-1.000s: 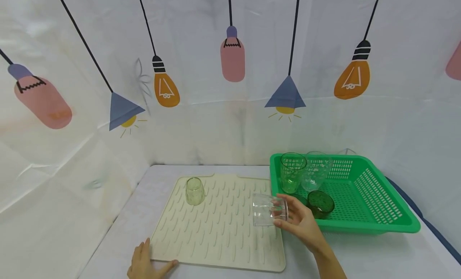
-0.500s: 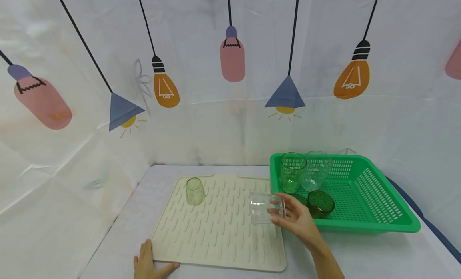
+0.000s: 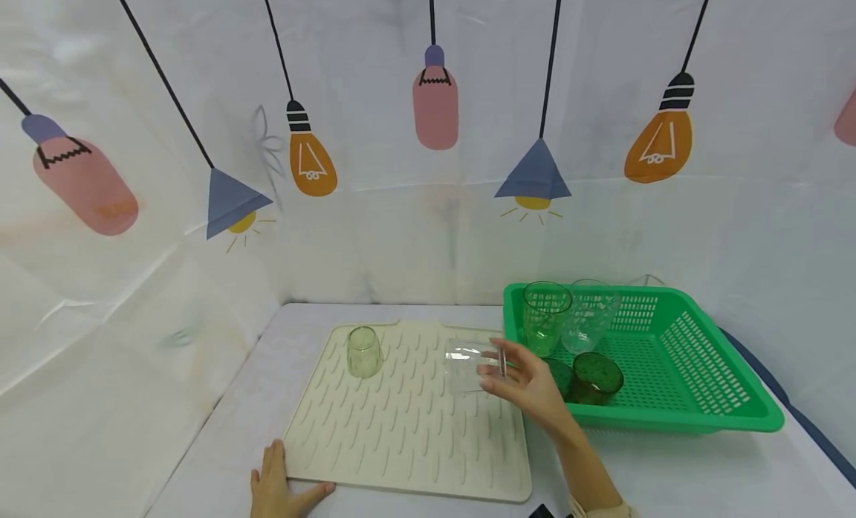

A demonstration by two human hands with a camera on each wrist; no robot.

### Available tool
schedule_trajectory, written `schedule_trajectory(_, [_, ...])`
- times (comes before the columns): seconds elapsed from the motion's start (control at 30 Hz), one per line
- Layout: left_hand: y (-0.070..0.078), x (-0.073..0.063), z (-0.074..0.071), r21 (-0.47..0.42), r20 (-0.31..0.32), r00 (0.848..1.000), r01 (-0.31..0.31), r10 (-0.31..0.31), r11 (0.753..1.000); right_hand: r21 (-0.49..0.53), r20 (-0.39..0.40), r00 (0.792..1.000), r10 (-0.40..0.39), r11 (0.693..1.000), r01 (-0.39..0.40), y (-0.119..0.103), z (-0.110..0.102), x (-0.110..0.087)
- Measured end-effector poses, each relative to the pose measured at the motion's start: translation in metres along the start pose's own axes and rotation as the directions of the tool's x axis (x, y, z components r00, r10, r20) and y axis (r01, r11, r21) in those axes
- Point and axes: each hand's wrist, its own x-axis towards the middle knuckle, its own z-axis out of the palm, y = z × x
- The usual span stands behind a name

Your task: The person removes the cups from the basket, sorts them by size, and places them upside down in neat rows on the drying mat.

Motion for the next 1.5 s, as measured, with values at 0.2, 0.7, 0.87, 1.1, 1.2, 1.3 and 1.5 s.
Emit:
schedule_trajectory(0.2, [0.001, 0.000, 0.000, 0.001, -0.025, 1.000, -0.014, 0.014, 1.000, -0.021, -0.016, 0.999, 0.036, 0.999, -0.037, 0.002, 0.007, 0.017])
schedule_trajectory(0.7, [0.003, -0.002, -0.002, -0.006, -0.021, 1.000, -0.005, 0.005, 1.000, -0.054, -0.043, 0.992, 0.116, 0.991, -0.119, 0.025, 0.023, 0.051])
schedule_trajectory(0.87, [0.002, -0.002, 0.000, 0.003, -0.022, 1.000, -0.005, 0.005, 1.000, -0.051, -0.043, 0.990, 0.133, 0.990, -0.135, 0.026, 0.032, 0.061])
schedule_trajectory(1.1, [0.000, -0.002, 0.000, 0.000, -0.032, 0.999, -0.003, 0.003, 1.000, -0.011, -0.031, 0.989, 0.148, 0.989, -0.148, 0.036, 0.045, 0.073])
schedule_trajectory(1.2, [0.000, -0.001, 0.000, -0.002, -0.034, 0.999, 0.000, 0.000, 1.000, -0.005, -0.028, 0.989, 0.144, 0.990, -0.144, 0.043, 0.050, 0.078])
schedule_trajectory(1.3, [0.000, -0.001, 0.000, -0.003, -0.031, 1.000, 0.003, -0.003, 1.000, -0.020, -0.038, 0.989, 0.140, 0.990, -0.141, 0.049, 0.056, 0.082])
schedule_trajectory(1.5, [-0.001, 0.000, 0.001, -0.003, -0.018, 1.000, 0.009, -0.009, 1.000, -0.078, -0.053, 0.990, 0.132, 0.988, -0.136, 0.064, 0.066, 0.090])
